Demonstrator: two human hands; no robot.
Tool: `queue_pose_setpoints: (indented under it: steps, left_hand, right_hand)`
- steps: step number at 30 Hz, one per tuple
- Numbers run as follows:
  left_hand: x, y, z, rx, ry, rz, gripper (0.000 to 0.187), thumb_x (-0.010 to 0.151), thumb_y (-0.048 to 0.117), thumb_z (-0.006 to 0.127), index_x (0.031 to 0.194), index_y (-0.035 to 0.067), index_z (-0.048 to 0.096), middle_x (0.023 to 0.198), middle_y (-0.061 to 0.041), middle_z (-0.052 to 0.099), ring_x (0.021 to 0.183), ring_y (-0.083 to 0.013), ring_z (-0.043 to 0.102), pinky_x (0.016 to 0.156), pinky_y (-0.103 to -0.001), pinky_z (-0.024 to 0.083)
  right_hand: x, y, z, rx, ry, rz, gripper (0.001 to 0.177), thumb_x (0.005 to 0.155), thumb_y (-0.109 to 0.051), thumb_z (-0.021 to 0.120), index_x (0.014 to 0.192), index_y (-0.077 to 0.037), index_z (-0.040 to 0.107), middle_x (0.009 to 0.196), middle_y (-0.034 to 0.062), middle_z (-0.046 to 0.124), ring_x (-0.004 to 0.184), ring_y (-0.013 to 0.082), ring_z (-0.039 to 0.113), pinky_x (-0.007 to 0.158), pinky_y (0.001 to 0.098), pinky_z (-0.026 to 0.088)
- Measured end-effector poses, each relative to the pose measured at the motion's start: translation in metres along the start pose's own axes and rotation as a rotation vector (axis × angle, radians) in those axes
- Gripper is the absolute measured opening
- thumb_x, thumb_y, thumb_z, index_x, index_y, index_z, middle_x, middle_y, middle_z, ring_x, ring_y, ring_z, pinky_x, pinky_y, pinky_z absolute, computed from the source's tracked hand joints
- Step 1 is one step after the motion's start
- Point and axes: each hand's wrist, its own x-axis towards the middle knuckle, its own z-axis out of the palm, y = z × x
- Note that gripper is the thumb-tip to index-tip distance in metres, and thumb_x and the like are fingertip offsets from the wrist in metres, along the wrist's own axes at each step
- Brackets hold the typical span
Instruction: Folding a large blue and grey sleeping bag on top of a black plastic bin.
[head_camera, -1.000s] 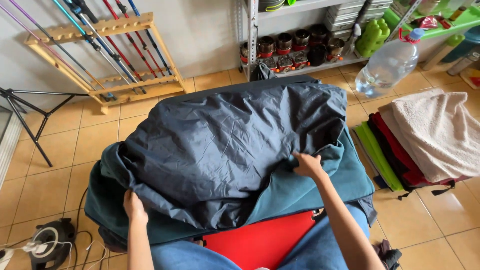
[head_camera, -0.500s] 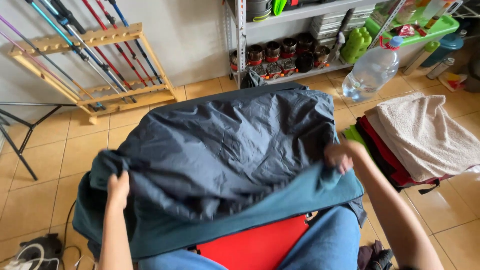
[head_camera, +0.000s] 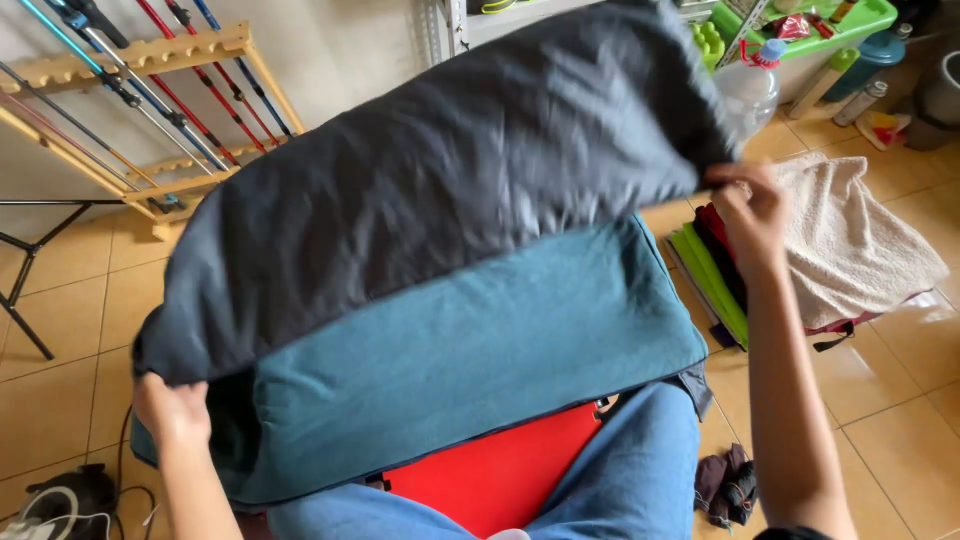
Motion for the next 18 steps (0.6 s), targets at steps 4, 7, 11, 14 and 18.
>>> queue_pose_setpoints:
  steps: [4,7,11,14,18]
  left_hand:
    - [-0.006,-0.069,-0.061,0.070,0.146,-0.051,0.037,0.080,0.015,0.041,0.107,0.014,0.066,0.127,-0.005,0.070,0.112,-0.0172,0.064,0.100,-0.037,0.051]
    - [-0.034,-0.090,-0.069,0.252,0.140,-0.060,0.028,0.082,0.018,0.037,0.100,0.014,0.057,0.112,-0.014,0.062,0.094,-0.0231,0.057,0.090,-0.044,0.053]
    - [-0.054,-0.114,-0.068,0.429,0.228,-0.173,0.031,0.099,0.033,0.053,0.122,0.015,0.044,0.142,-0.010,0.044,0.125,-0.0302,0.051,0.107,-0.065,0.042]
    - [-0.055,-0.122,-0.071,0.422,0.285,-0.145,0.026,0.099,0.031,0.054,0.118,0.015,0.047,0.137,-0.009,0.047,0.122,-0.0288,0.052,0.103,-0.059,0.048]
    - [-0.050,-0.127,-0.086,0.471,0.370,0.153,0.021,0.095,0.018,0.042,0.113,0.012,0.051,0.119,-0.014,0.058,0.100,-0.0271,0.063,0.079,-0.035,0.057]
  right_hand:
    - [-0.087,0.058,0.007,0.157,0.060,0.531,0.022,0.098,-0.019,0.059,0.100,-0.005,0.076,0.104,-0.0014,0.065,0.090,0.0112,0.066,0.075,0.0246,0.060]
    - [-0.150,0.114,0.003,-0.124,0.042,0.730,0.020,0.095,-0.027,0.080,0.090,-0.009,0.073,0.061,0.0050,0.063,0.051,0.0067,0.051,0.046,0.0249,0.040]
    - [-0.188,0.139,-0.004,-0.175,0.022,0.943,0.050,0.089,-0.018,0.075,0.132,-0.007,0.052,0.114,0.0136,0.054,0.078,0.0217,0.060,0.058,0.0351,0.054]
    - [-0.184,0.128,-0.008,-0.187,0.003,0.969,0.045,0.092,-0.016,0.069,0.134,-0.004,0.057,0.114,0.0130,0.061,0.076,0.0209,0.060,0.061,0.0347,0.053]
    - [-0.171,0.100,-0.020,-0.108,0.095,0.935,0.027,0.098,-0.010,0.061,0.124,-0.005,0.065,0.097,0.0078,0.066,0.063,0.0166,0.054,0.055,0.0301,0.049]
